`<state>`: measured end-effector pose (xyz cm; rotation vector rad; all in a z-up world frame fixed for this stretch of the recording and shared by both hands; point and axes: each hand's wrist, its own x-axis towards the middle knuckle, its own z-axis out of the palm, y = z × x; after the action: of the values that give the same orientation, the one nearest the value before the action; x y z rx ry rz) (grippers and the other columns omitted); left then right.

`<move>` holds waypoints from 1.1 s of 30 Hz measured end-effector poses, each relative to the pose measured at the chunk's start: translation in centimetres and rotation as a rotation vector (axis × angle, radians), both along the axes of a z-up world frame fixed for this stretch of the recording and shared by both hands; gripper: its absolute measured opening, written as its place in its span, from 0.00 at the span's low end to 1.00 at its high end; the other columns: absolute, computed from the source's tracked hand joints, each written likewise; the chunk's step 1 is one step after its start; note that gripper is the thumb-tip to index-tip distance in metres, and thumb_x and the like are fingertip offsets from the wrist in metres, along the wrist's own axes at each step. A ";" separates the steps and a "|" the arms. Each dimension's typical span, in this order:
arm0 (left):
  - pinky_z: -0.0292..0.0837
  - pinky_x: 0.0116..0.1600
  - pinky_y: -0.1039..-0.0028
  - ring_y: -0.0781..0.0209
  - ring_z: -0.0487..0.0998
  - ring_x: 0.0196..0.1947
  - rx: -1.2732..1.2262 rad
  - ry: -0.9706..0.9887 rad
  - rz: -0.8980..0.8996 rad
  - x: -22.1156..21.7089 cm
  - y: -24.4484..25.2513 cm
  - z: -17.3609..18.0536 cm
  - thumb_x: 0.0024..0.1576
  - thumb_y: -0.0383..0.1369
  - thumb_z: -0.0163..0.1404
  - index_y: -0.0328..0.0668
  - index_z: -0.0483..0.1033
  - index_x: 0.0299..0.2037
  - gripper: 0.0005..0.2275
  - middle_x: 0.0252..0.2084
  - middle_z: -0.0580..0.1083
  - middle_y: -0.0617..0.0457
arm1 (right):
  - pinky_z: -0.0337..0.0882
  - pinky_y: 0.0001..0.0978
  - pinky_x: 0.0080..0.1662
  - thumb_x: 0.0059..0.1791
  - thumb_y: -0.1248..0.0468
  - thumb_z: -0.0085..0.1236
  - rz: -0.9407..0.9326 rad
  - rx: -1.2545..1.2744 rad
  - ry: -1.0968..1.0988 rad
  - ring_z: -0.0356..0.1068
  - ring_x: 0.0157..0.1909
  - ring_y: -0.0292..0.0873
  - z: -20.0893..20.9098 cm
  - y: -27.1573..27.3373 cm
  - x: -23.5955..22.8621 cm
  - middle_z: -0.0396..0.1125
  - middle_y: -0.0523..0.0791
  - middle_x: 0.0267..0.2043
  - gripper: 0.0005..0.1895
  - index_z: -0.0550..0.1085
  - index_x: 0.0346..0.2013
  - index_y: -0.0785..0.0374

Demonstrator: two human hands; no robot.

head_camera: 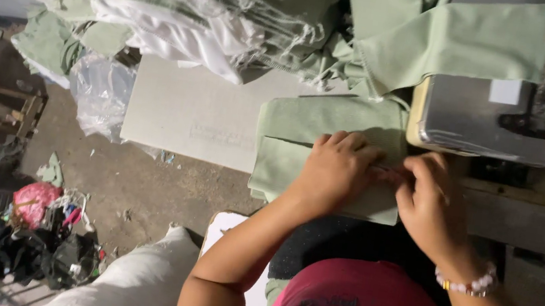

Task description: Folding and stacking small pieces of green fabric at a sewing workstation

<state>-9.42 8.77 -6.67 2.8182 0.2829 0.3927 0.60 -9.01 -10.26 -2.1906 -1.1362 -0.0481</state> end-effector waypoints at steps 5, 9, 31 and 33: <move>0.76 0.47 0.56 0.45 0.82 0.41 -0.474 0.023 -0.143 1.0 -0.4 3.7 0.54 0.38 0.58 0.55 0.82 0.38 0.05 0.35 0.80 0.53 | 0.71 0.37 0.52 0.50 0.66 0.64 -0.047 0.423 0.503 0.71 0.47 0.44 2.3 -1.8 -1.9 0.68 0.44 0.42 0.15 0.74 0.51 0.62; 0.78 0.47 0.63 0.47 0.84 0.41 -0.833 -0.057 -0.044 1.3 -0.2 3.6 0.53 0.40 0.63 0.55 0.83 0.39 0.07 0.35 0.81 0.54 | 0.74 0.32 0.45 0.46 0.65 0.70 -0.118 0.596 0.956 0.72 0.39 0.35 0.3 -2.7 -2.4 0.69 0.44 0.32 0.15 0.74 0.43 0.64; 0.76 0.58 0.55 0.36 0.80 0.54 0.164 -0.379 -0.246 6.9 -9.0 8.4 0.64 0.29 0.47 0.38 0.78 0.53 0.11 0.52 0.79 0.37 | 0.68 0.54 0.56 0.42 0.82 0.50 -0.419 0.672 0.310 0.69 0.52 0.59 -1.6 -4.9 -0.4 0.66 0.65 0.46 0.31 0.62 0.61 0.81; 0.72 0.65 0.48 0.37 0.75 0.65 0.131 -0.355 -0.155 6.4 -10.5 6.9 0.62 0.51 0.45 0.47 0.72 0.65 0.25 0.64 0.74 0.40 | 0.68 0.31 0.54 0.40 0.86 0.39 -0.341 0.845 0.639 0.66 0.51 0.46 -2.0 -7.1 -0.2 0.65 0.53 0.53 0.34 0.62 0.61 0.70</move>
<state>-3.04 -1.78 0.21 2.7999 -0.0376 0.8877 0.38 -16.11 -12.23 -1.4334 -0.2753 0.0231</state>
